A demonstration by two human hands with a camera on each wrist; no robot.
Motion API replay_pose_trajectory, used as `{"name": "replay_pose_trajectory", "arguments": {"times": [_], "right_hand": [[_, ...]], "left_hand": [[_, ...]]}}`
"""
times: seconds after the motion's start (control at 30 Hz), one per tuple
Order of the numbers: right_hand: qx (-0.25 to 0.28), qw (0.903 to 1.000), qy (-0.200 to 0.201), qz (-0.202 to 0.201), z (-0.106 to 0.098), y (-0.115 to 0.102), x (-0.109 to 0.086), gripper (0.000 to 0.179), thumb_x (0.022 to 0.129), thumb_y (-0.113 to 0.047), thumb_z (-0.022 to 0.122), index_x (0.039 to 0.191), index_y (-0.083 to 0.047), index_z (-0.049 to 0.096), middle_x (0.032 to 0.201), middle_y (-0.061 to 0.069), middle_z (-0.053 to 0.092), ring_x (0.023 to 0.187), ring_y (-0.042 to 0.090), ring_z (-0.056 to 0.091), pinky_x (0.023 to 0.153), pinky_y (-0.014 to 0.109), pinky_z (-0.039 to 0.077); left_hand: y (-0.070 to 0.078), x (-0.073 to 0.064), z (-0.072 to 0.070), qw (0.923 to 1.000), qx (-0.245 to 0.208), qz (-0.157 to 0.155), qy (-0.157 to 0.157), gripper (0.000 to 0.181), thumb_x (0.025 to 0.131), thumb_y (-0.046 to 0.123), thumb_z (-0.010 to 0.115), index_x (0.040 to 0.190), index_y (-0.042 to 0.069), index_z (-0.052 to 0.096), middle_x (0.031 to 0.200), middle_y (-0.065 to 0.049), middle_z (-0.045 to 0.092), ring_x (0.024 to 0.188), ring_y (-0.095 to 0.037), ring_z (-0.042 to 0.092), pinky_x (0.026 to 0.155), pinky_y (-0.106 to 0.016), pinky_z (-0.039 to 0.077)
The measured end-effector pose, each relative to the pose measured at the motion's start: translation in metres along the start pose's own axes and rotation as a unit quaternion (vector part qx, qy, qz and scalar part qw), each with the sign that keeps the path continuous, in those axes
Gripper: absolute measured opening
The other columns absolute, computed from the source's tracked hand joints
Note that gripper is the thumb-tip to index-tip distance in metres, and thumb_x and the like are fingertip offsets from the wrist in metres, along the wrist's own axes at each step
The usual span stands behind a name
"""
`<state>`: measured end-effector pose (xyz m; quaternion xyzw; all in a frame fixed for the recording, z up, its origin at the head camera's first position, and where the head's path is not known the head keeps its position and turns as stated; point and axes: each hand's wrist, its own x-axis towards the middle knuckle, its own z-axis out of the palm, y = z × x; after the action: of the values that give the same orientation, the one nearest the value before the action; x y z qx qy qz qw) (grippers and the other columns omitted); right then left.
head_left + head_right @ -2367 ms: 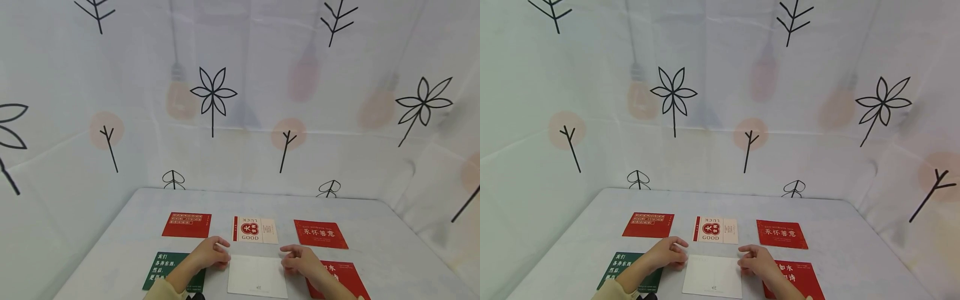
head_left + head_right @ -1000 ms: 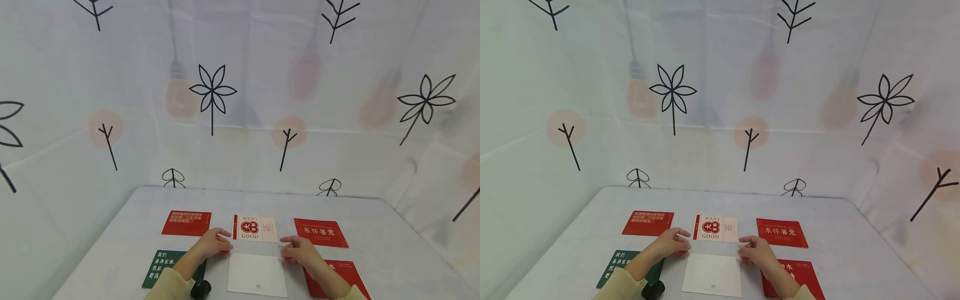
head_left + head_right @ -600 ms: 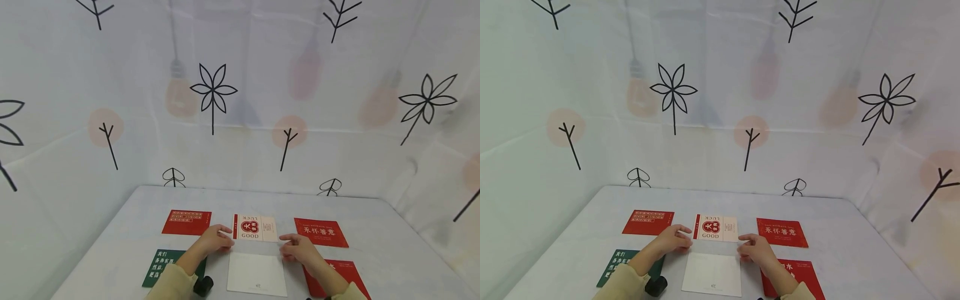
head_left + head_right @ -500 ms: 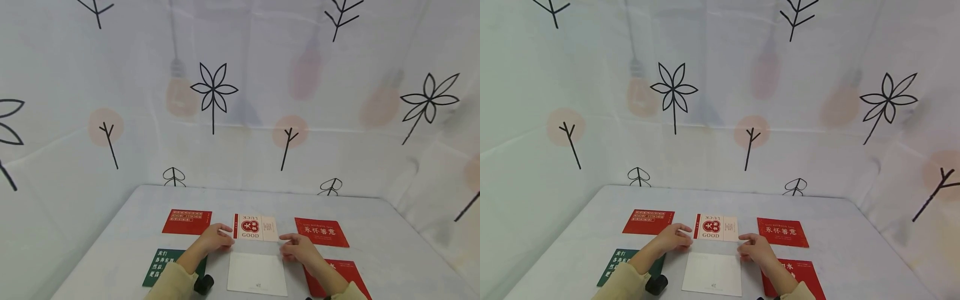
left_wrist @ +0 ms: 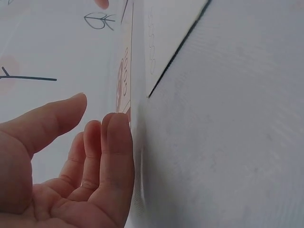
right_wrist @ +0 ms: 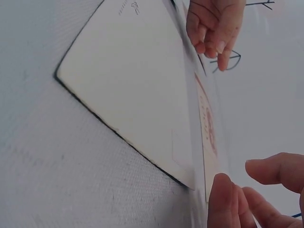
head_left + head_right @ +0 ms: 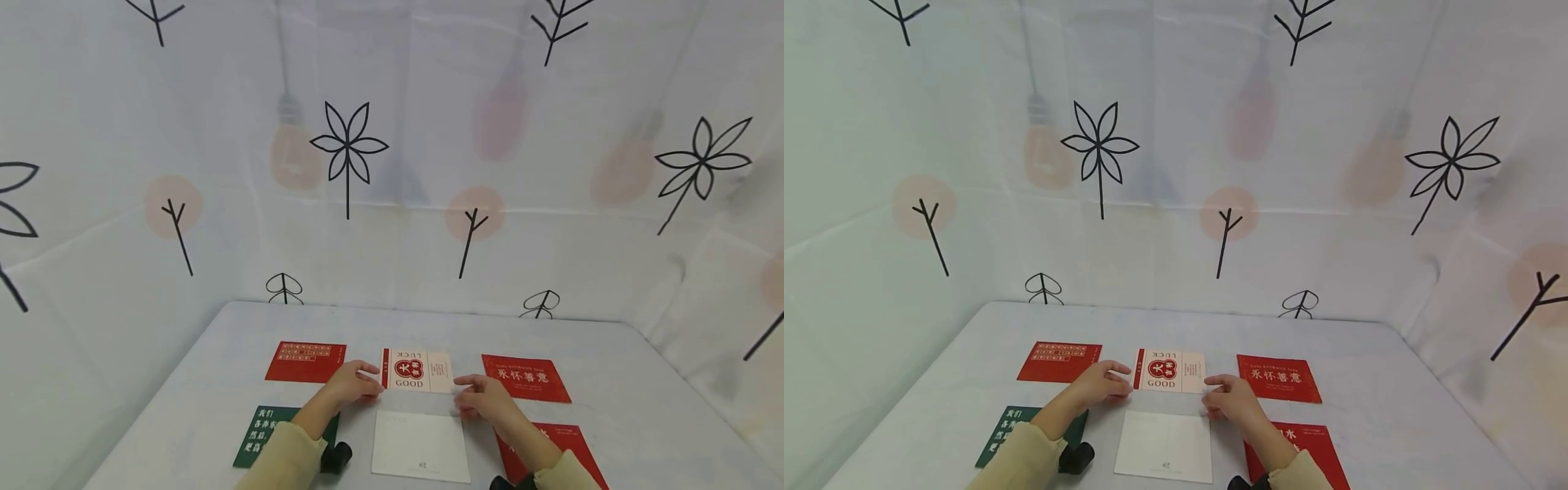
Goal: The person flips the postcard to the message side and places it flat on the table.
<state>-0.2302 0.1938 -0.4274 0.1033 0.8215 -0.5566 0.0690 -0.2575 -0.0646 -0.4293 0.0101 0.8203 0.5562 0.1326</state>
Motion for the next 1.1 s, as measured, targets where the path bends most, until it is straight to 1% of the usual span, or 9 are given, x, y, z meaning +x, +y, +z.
{"name": "replay_pose_trajectory", "arguments": {"times": [0.2,0.43,0.67,0.93,1.1], "right_hand": [[0.004,0.9998,0.014,-0.015,0.000,-0.001,0.003,0.037,0.082,-0.006,0.068,0.115,0.005,0.058,0.079,0.011,0.057,0.063,0.020,0.059,0.063,0.030,0.055],[-0.001,0.9998,0.015,-0.011,0.004,-0.004,0.007,0.038,0.082,-0.007,0.068,0.117,0.004,0.058,0.082,0.010,0.059,0.064,0.019,0.060,0.063,0.030,0.055],[0.000,0.9997,0.018,-0.016,0.006,-0.005,0.012,0.037,0.083,-0.007,0.067,0.117,0.004,0.058,0.082,0.010,0.059,0.065,0.019,0.059,0.063,0.029,0.055],[-0.003,0.9996,0.022,-0.019,0.007,-0.005,0.017,0.036,0.082,-0.007,0.067,0.116,0.004,0.058,0.083,0.010,0.059,0.065,0.019,0.058,0.062,0.029,0.054],[-0.009,0.9995,0.023,-0.019,0.008,-0.003,0.021,0.036,0.082,-0.008,0.066,0.116,0.003,0.058,0.082,0.009,0.060,0.066,0.019,0.058,0.062,0.028,0.053]], "left_hand": [[0.004,0.005,0.003,0.9998,0.012,-0.011,0.008,0.032,0.082,0.013,0.071,0.110,0.003,0.058,0.081,-0.006,0.061,0.069,-0.017,0.061,0.068,-0.031,0.053],[0.008,0.007,0.002,0.9997,0.015,-0.015,0.013,0.032,0.082,0.011,0.070,0.111,0.002,0.058,0.081,-0.007,0.061,0.069,-0.017,0.061,0.067,-0.031,0.054],[0.010,0.012,0.003,0.9991,0.034,-0.017,0.018,0.032,0.081,0.013,0.071,0.110,0.003,0.059,0.081,-0.006,0.061,0.069,-0.017,0.060,0.067,-0.030,0.052],[0.008,0.018,0.006,0.9988,0.033,-0.028,0.021,0.033,0.081,0.013,0.071,0.111,0.005,0.059,0.083,-0.005,0.061,0.072,-0.018,0.058,0.068,-0.031,0.050],[0.008,0.022,0.007,0.9993,0.020,-0.024,0.021,0.033,0.082,0.012,0.071,0.110,0.004,0.058,0.082,-0.006,0.061,0.071,-0.017,0.059,0.066,-0.030,0.051]]}}
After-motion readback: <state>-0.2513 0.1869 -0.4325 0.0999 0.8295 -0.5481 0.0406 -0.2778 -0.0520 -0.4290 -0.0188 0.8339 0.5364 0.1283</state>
